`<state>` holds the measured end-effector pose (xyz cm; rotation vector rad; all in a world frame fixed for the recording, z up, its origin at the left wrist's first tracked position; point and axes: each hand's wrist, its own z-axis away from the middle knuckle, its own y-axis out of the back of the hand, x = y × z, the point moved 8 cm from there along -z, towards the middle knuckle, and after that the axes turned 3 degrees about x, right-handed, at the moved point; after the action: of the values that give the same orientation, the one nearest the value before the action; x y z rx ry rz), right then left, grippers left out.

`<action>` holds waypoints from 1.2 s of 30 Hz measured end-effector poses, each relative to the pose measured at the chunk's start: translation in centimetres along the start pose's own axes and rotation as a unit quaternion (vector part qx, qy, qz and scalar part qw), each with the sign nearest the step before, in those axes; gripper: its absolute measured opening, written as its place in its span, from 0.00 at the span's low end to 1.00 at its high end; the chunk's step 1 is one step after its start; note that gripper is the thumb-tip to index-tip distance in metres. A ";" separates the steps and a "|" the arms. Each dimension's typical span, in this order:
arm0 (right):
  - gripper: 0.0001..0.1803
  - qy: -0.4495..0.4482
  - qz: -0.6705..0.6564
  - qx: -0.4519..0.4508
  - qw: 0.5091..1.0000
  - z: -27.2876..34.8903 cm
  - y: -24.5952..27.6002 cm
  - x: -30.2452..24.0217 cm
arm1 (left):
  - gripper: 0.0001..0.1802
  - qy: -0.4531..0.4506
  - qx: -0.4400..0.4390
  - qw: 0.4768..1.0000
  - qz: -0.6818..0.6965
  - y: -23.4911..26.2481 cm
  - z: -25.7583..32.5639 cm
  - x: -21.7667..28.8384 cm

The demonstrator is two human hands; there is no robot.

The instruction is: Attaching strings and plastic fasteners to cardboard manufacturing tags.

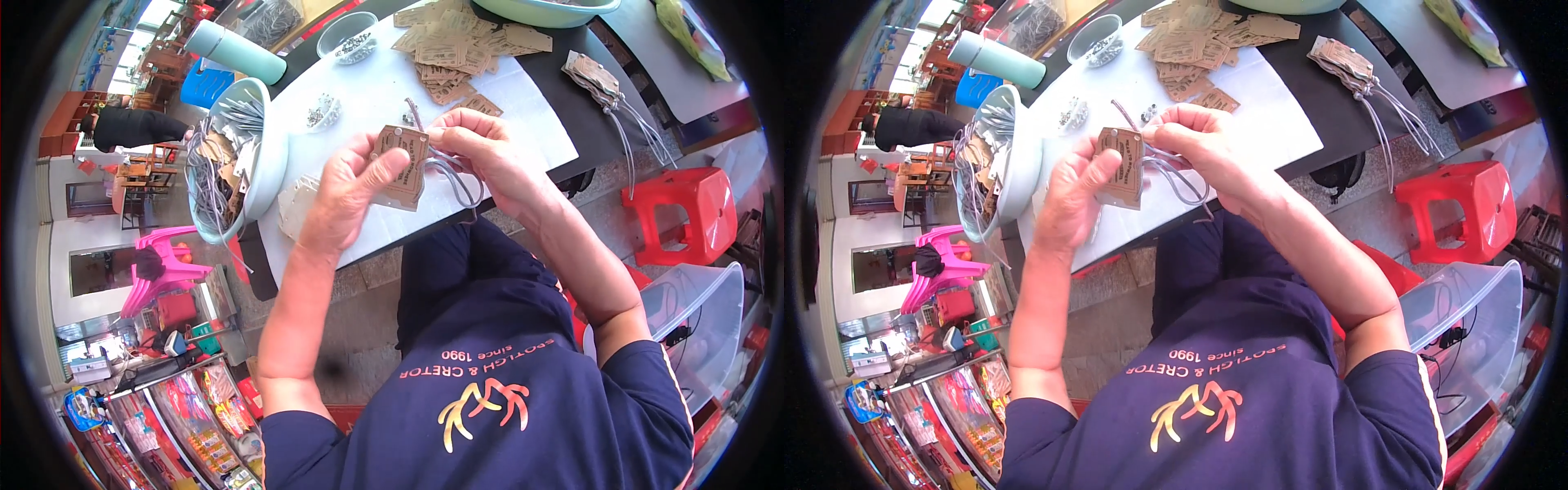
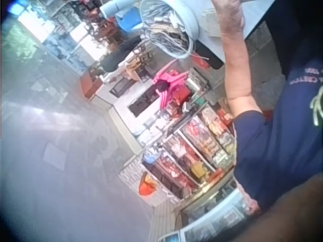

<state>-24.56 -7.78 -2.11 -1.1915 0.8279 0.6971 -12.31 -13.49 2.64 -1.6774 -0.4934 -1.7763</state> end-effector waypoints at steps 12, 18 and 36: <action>0.09 0.095 0.171 -0.094 0.976 -0.3 -1.7 -3.5 | 0.15 0.062 -0.004 0.996 0.064 -0.4 1.0 -1.2; 0.09 0.194 0.278 -0.140 0.930 -0.5 -2.9 -5.1 | 0.16 0.069 -0.003 0.995 0.072 -0.6 1.5 -1.2; 0.11 0.257 -0.041 0.053 0.964 -2.6 4.1 -12.8 | 0.18 0.129 -0.027 0.990 0.048 -0.4 2.6 -2.6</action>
<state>-35.22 -9.86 6.25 -1.3213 1.2221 0.2660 -10.70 -11.03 0.43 -1.4511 -0.2474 -1.9136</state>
